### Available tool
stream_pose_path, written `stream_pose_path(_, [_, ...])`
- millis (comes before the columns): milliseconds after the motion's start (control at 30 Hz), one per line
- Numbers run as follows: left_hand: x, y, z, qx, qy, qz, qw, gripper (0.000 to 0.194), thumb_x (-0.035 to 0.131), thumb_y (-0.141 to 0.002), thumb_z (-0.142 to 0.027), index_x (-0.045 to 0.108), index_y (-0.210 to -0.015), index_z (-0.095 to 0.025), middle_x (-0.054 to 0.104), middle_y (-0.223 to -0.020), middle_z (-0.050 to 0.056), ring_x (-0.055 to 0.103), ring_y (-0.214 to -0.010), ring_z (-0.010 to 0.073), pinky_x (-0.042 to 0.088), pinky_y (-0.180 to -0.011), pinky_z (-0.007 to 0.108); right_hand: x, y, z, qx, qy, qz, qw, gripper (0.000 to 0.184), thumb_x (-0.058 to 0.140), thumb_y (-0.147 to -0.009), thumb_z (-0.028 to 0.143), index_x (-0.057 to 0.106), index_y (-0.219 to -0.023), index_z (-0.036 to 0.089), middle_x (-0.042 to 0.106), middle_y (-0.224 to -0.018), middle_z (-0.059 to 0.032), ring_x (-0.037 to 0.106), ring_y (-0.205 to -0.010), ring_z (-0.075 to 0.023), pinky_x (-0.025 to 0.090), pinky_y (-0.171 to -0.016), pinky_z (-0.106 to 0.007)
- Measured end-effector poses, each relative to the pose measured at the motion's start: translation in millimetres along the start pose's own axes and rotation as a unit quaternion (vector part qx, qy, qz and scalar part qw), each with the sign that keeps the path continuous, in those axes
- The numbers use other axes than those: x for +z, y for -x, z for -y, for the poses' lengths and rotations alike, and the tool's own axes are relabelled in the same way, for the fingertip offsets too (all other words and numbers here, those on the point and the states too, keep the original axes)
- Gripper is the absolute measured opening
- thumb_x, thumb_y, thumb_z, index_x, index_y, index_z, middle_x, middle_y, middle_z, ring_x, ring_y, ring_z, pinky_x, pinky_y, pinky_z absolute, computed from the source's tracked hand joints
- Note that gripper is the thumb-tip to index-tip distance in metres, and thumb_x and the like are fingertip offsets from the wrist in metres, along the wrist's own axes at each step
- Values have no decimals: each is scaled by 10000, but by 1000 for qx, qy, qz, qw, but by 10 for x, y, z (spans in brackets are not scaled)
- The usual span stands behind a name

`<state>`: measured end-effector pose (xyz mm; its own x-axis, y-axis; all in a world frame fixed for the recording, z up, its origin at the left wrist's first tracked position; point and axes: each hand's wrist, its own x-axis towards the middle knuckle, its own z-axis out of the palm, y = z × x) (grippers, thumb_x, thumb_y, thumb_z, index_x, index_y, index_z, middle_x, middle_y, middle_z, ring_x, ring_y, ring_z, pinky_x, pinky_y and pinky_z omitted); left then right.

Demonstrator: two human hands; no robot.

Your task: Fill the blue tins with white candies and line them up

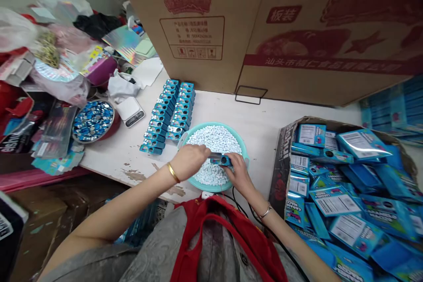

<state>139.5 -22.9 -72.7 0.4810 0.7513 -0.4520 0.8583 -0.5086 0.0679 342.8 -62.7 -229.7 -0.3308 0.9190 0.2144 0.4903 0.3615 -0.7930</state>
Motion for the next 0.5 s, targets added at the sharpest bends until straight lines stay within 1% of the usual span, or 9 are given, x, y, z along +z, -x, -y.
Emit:
stream_pose_path(67, [229, -88, 245, -48, 21, -8, 999, 238, 386, -934, -112, 596, -1044, -137, 630, -968, 112, 638, -911, 222, 515, -774, 345, -60, 31, -39, 21, -20, -16, 999, 333, 513, -912, 262, 517, -1244, 237, 582, -1161, -115, 542, -1119, -280, 467, -971, -495])
stream_pose_path(133, [556, -234, 470, -99, 48, -2, 994, 275, 360, -922, -76, 593, -1054, -134, 613, -1036, 131, 615, -979, 230, 502, -828, 364, -139, 70, -80, 43, -34, -35, 998, 331, 525, -908, 281, 520, -1236, 234, 588, -1177, -113, 550, -1133, -273, 468, -983, -488])
stream_pose_path(200, [904, -426, 582, -116, 78, 15, 990, 301, 333, -911, -43, 591, -1047, -120, 599, -1079, 148, 599, -1018, 232, 491, -866, 376, -236, 106, -110, 65, -40, -48, 996, 328, 534, -907, 301, 525, -1225, 222, 600, -1178, -114, 566, -1121, -264, 478, -973, -467])
stream_pose_path(267, [1202, -645, 541, -98, 108, 23, 989, 296, 338, -912, -43, 591, -1046, -118, 596, -1107, 147, 591, -1039, 226, 487, -888, 367, -340, 131, -120, 84, -38, -51, 994, 318, 539, -909, 314, 535, -1210, 211, 617, -1157, -112, 587, -1081, -251, 496, -940, -436])
stream_pose_path(333, [1412, -859, 384, -62, 137, 21, 988, 274, 370, -917, -70, 591, -1068, -131, 597, -1138, 136, 585, -1064, 223, 482, -905, 348, -430, 144, -112, 102, -37, -56, 993, 317, 551, -908, 334, 543, -1197, 203, 631, -1129, -107, 603, -1038, -238, 508, -904, -408])
stream_pose_path(433, [1574, -1080, 132, -20, 185, 11, 983, 263, 426, -906, -98, 588, -1107, -150, 603, -1169, 118, 581, -1090, 219, 474, -924, 326, -512, 143, -87, 122, -38, -77, 989, 319, 569, -903, 356, 554, -1180, 200, 643, -1107, -100, 613, -1010, -228, 512, -884, -390])
stream_pose_path(500, [1611, -1110, 67, -4, 214, 6, 977, 266, 459, -902, -121, 582, -1135, -160, 606, -1187, 104, 582, -1100, 207, 466, -939, 306, -533, 137, -73, 128, -38, -89, 987, 313, 583, -895, 360, 564, -1162, 196, 647, -1087, -95, 616, -991, -223, 510, -880, -386])
